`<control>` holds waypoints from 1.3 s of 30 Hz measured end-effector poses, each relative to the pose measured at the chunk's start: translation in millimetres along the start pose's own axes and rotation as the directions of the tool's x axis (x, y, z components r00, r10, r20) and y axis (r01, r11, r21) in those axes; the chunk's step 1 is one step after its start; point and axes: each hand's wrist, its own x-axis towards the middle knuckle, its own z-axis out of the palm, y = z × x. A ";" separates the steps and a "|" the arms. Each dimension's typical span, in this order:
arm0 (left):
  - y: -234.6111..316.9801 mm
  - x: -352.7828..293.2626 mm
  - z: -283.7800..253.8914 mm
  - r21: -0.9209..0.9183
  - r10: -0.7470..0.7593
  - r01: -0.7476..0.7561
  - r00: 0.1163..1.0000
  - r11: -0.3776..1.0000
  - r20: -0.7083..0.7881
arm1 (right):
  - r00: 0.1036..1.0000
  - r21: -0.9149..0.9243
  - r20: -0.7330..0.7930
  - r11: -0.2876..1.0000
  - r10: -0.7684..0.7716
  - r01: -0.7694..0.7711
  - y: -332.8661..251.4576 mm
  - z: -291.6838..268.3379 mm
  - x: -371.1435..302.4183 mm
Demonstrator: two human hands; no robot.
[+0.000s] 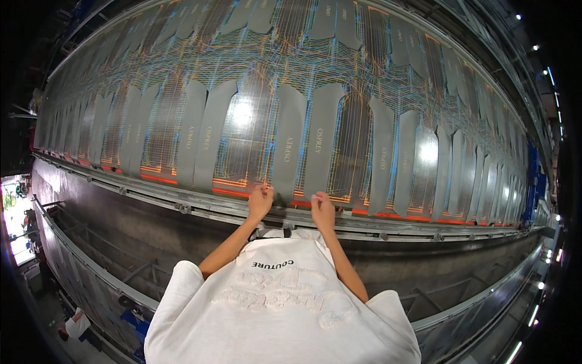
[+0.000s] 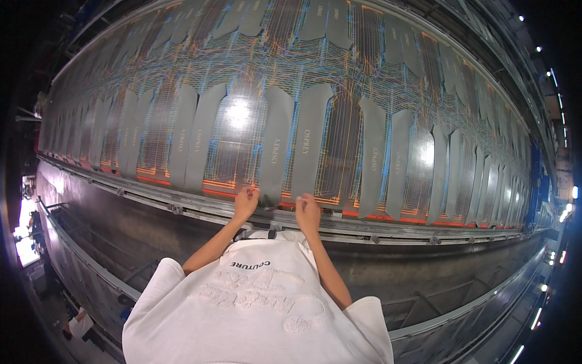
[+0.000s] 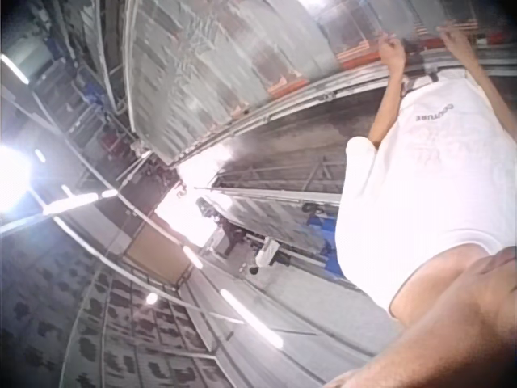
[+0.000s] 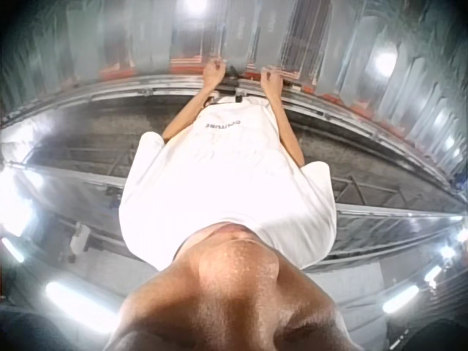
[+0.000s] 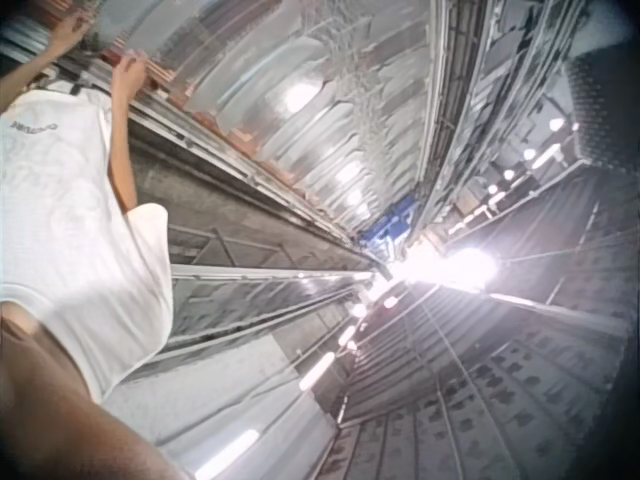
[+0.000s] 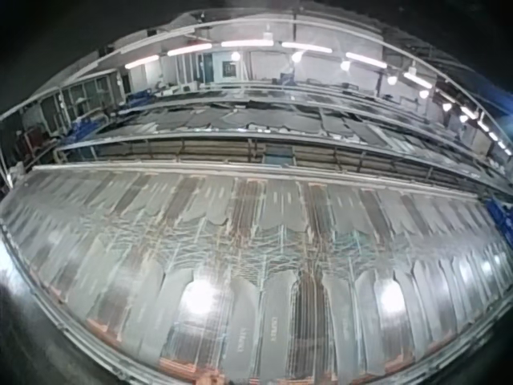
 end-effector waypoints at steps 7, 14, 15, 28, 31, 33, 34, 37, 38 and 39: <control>47.0 10.9 -3.9 -0.305 -0.478 0.735 0.643 0.606 0.598 | 0.754 0.391 0.545 0.685 0.366 -0.615 -15.3 49.2 20.6; 54.0 17.1 0.6 -0.404 -0.448 0.688 0.711 0.604 0.542 | 0.593 0.405 0.735 0.490 0.329 -0.772 -35.2 40.5 36.5; 54.8 17.2 -1.8 -0.398 -0.437 0.672 0.723 0.624 0.535 | 0.636 0.404 0.710 0.566 0.302 -0.719 -36.4 46.3 37.6; 197.4 -6.3 -108.4 -0.371 0.220 -0.132 0.953 0.919 0.206 | 0.996 0.436 0.079 0.900 -0.040 0.002 -169.5 -37.8 6.2; 147.3 15.2 -71.4 -0.291 0.205 -0.141 0.958 0.946 0.200 | 0.997 0.391 0.082 0.920 0.001 -0.033 -115.1 10.0 35.6; 99.9 25.1 -45.4 -0.156 0.244 -0.218 0.954 0.963 0.174 | 0.979 0.250 0.201 0.965 0.033 -0.084 -70.2 41.8 42.8; 78.3 25.8 -34.5 -0.108 0.252 -0.236 0.953 0.966 0.169 | 0.964 0.160 0.257 0.981 0.064 -0.108 -46.1 54.8 42.4; 30.0 23.1 -7.8 0.023 0.268 -0.277 0.943 0.961 0.197 | 0.882 0.086 0.432 0.965 0.188 -0.248 7.0 71.0 39.3; 21.1 20.2 -5.7 0.043 0.228 -0.244 0.947 0.969 0.226 | 0.837 0.083 0.499 0.949 0.225 -0.305 16.1 73.3 38.6; 17.2 16.0 -9.9 0.063 0.178 -0.198 0.955 0.978 0.236 | 0.803 0.044 0.524 0.933 0.283 -0.358 5.1 68.7 36.0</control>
